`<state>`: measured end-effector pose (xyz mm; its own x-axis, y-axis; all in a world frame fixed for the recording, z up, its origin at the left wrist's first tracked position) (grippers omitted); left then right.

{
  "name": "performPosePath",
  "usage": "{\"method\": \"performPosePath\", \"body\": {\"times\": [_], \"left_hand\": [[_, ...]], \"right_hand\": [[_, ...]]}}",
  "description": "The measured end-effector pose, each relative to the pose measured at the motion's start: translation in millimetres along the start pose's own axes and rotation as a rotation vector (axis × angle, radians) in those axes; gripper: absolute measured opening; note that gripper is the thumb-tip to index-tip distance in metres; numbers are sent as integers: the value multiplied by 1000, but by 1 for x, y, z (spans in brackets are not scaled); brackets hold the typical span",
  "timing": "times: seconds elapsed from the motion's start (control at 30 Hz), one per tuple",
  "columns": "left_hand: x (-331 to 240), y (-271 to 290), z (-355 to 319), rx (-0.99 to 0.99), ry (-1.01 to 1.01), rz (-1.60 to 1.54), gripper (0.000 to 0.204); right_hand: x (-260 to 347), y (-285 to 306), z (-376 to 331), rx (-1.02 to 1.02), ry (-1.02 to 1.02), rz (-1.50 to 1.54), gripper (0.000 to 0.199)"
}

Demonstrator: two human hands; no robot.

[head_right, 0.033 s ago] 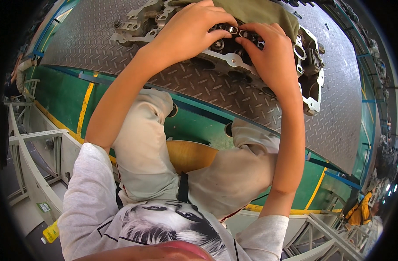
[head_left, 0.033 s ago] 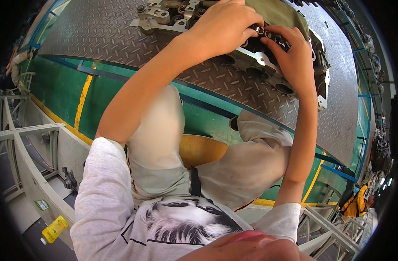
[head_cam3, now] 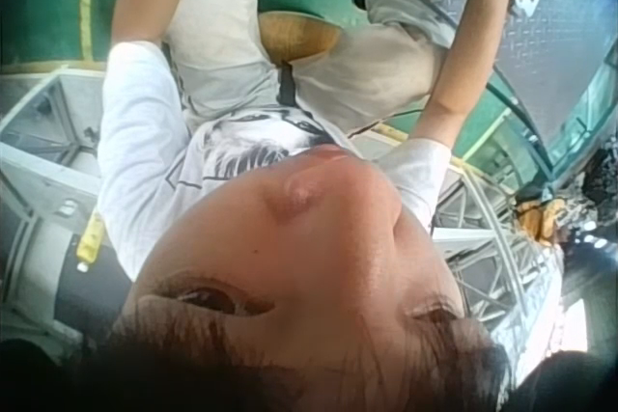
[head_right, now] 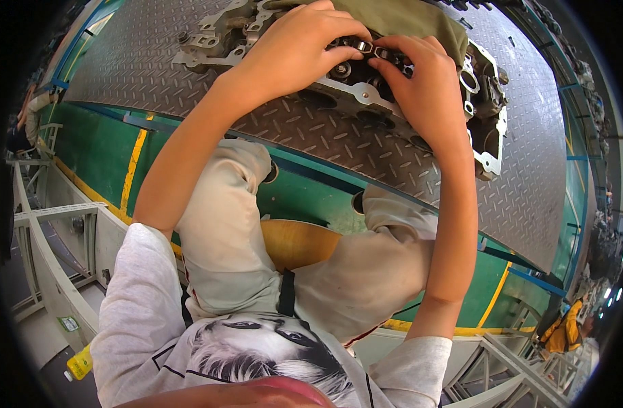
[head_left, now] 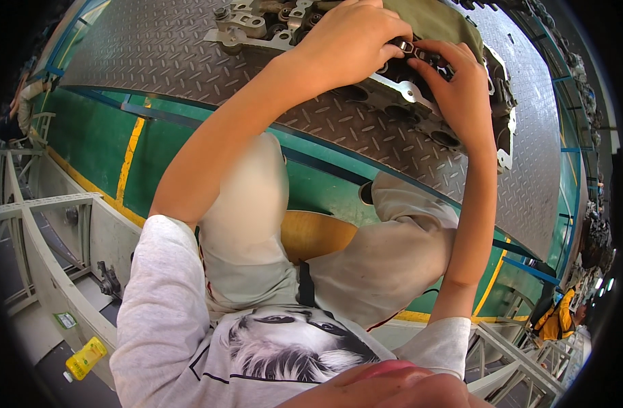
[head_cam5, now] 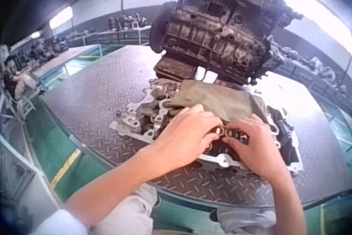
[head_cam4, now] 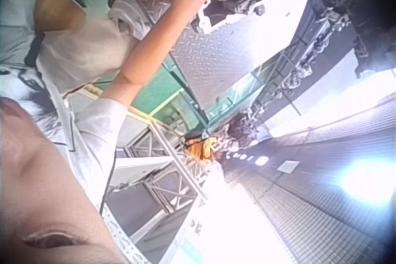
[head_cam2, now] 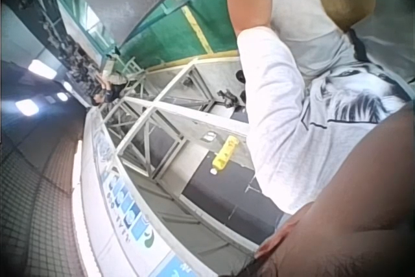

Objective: The person uses their hands to place and align small components into a cylinder head assembly on a workbench.

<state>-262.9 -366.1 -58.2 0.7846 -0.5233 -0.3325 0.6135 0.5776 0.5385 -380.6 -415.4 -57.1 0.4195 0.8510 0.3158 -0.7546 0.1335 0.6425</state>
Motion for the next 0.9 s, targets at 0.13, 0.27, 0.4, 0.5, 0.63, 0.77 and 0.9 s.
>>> {"method": "performPosePath", "body": {"times": [0.13,0.27,0.4,0.5,0.63,0.77,0.9], "left_hand": [[2,-1,0,-2,13,-20,15],[1,0,1,4,19,-25,14],[1,-1,1,12,18,-20,13],[1,-1,1,6,9,-18,13],[1,-2,2,10,9,-24,15],[5,-1,2,-2,5,-19,18],[10,1,-2,-29,-68,143,26]], "right_hand": [[2,-1,-1,-2,36,40,25],[2,0,-1,5,29,27,25],[2,1,-2,-4,34,29,24],[2,0,-3,-6,28,30,24],[0,1,-4,-10,17,23,24],[-1,0,-2,19,-29,14,24],[5,3,0,4,3,48,26]]}}
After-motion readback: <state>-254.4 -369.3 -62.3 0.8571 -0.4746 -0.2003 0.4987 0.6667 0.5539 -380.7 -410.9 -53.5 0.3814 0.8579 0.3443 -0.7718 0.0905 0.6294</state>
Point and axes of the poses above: each hand's wrist, its own z-axis towards the middle knuckle, its own y-axis out of the back of the hand, x = y × z, the point moved 9 cm from there along z, towards the middle knuckle, and after that the axes turned 13 degrees about -x, right-handed, at the moved point
